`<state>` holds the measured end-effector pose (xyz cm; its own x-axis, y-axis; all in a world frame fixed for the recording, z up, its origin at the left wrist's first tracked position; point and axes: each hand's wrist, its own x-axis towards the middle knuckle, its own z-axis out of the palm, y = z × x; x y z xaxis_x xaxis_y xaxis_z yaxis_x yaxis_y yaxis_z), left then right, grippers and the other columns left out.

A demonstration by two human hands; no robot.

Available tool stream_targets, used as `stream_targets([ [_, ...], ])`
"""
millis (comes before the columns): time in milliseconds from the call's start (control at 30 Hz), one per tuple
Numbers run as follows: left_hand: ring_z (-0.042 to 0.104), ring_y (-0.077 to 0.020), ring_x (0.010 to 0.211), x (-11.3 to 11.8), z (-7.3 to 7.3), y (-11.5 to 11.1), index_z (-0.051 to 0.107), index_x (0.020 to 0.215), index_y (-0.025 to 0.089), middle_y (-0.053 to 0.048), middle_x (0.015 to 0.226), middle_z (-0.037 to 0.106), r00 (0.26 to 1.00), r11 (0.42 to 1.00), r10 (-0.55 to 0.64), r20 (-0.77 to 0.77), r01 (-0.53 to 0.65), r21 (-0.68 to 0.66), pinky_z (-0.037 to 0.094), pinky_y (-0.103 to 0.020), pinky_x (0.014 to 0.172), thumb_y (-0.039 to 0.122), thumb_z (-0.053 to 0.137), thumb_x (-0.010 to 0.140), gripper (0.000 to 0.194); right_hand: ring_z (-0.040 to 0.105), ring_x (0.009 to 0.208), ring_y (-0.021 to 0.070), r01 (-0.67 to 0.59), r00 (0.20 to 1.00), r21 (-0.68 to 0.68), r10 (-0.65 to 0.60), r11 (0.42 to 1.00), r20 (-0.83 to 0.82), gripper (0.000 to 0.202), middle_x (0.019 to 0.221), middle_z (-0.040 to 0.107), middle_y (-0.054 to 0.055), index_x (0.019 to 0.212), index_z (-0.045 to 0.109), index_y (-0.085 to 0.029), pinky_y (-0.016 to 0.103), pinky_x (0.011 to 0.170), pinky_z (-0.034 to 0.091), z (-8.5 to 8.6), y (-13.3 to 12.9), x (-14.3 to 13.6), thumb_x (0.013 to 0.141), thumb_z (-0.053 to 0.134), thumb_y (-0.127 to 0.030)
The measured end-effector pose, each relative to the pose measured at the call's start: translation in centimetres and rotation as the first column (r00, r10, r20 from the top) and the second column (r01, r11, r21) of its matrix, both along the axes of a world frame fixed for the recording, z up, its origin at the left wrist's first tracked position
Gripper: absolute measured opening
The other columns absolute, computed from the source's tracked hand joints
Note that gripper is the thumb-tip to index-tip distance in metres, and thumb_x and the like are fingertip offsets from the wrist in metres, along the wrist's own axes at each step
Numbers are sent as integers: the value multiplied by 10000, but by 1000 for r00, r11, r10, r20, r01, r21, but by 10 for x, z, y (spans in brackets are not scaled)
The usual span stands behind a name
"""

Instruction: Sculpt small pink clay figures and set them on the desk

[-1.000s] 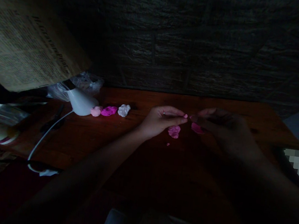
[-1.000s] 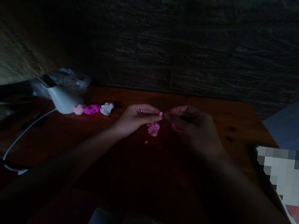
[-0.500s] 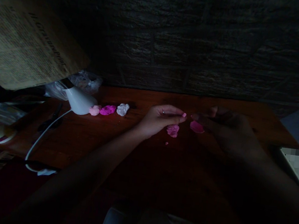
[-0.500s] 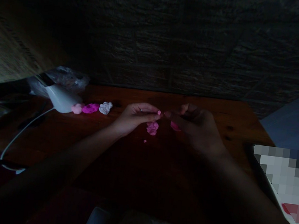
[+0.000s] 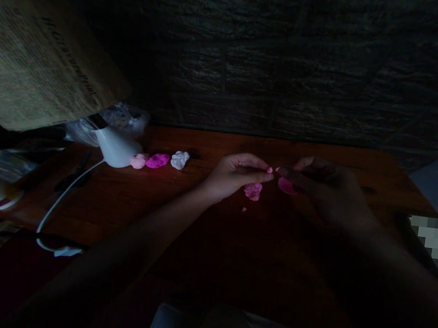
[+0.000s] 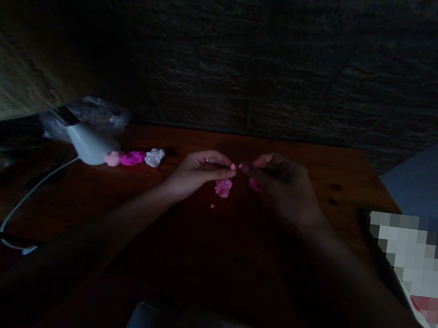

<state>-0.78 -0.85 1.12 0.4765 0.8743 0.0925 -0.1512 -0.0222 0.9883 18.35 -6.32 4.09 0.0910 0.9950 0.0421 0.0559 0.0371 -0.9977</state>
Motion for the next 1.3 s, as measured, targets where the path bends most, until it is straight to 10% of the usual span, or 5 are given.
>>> stream_targets([
  [1300, 666, -109, 678, 2, -1, -2, 752, 1001, 124, -67, 920, 776, 1000, 999, 6, -19, -6, -35, 535, -267, 645, 250, 888, 692, 360, 560, 566, 136, -20, 996, 117, 10, 993, 88, 415, 609, 618, -23, 655, 631, -262, 295, 536, 471, -5, 2, -4, 626, 929, -549],
])
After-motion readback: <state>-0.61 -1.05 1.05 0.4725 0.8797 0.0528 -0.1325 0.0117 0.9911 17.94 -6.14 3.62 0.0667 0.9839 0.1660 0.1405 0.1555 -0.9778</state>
